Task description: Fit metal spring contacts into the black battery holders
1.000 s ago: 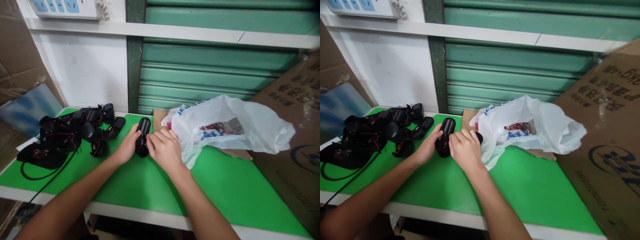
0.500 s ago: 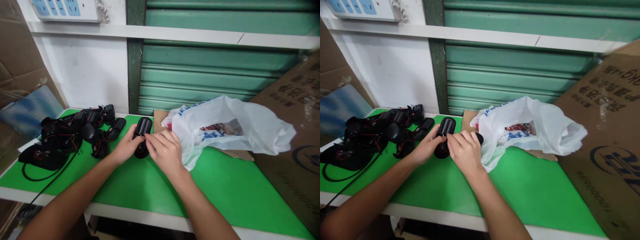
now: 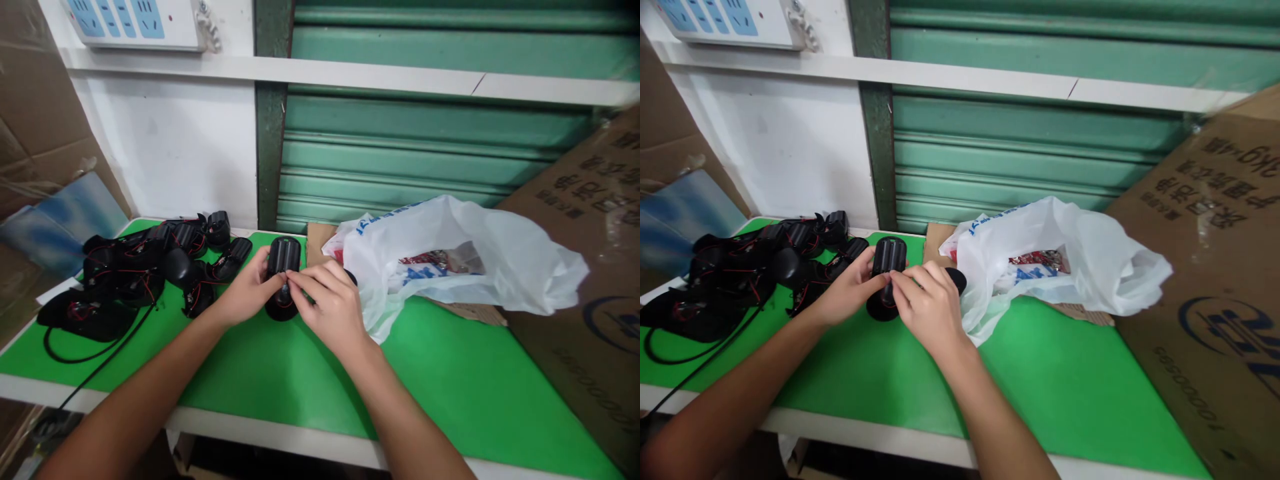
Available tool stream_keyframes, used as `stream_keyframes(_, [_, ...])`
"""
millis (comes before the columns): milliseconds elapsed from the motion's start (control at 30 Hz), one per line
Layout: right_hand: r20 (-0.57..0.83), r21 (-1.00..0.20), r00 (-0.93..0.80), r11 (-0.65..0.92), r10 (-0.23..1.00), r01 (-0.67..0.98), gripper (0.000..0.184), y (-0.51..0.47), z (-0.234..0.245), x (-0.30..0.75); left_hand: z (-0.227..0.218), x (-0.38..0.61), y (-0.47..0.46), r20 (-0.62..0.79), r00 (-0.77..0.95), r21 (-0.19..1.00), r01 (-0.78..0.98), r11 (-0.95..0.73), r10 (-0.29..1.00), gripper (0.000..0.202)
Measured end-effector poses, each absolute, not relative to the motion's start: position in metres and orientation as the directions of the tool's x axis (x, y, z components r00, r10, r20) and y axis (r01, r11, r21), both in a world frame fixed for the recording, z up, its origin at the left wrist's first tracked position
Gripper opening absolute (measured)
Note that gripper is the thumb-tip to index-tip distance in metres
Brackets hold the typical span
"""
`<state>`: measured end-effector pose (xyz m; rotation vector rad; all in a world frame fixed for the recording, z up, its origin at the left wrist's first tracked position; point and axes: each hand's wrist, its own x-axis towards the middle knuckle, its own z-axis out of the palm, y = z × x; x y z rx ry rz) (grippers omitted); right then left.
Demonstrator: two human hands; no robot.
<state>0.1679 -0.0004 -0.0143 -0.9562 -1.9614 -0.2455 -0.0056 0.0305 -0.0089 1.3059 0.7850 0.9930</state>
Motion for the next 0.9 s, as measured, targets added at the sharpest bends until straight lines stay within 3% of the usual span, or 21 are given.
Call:
stream_keyframes(200, [0.796, -0.202, -0.266, 0.653, 0.544, 0.730, 0.013, -0.0005, -0.0133, 0.1676, -0.0133, -0.0059, 0.0293, 0.149, 0.392, 0.989, -0.067, -0.134, 0.908, 0.039])
stream_keyframes(533, [0.714, -0.018, -0.385, 0.566, 0.584, 0.825, 0.017, -0.0005, -0.0159, 0.1672, -0.0177, -0.0069, 0.0283, 0.177, 0.430, 0.949, 0.164, -0.269, 0.885, 0.047])
stream_keyframes(733, [0.701, -0.028, -0.396, 0.578, 0.593, 0.816, 0.021, -0.0002, -0.0189, 0.1655, -0.0191, -0.0044, 0.0253, 0.196, 0.409, 0.899, 0.288, -0.330, 0.891, 0.044])
stream_keyframes(900, [0.732, -0.043, -0.371, 0.582, 0.572, 0.812, 0.016, -0.0008, -0.0180, 0.1651, -0.0188, -0.0044, 0.0259, 0.242, 0.391, 0.891, 0.274, -0.363, 0.888, 0.038])
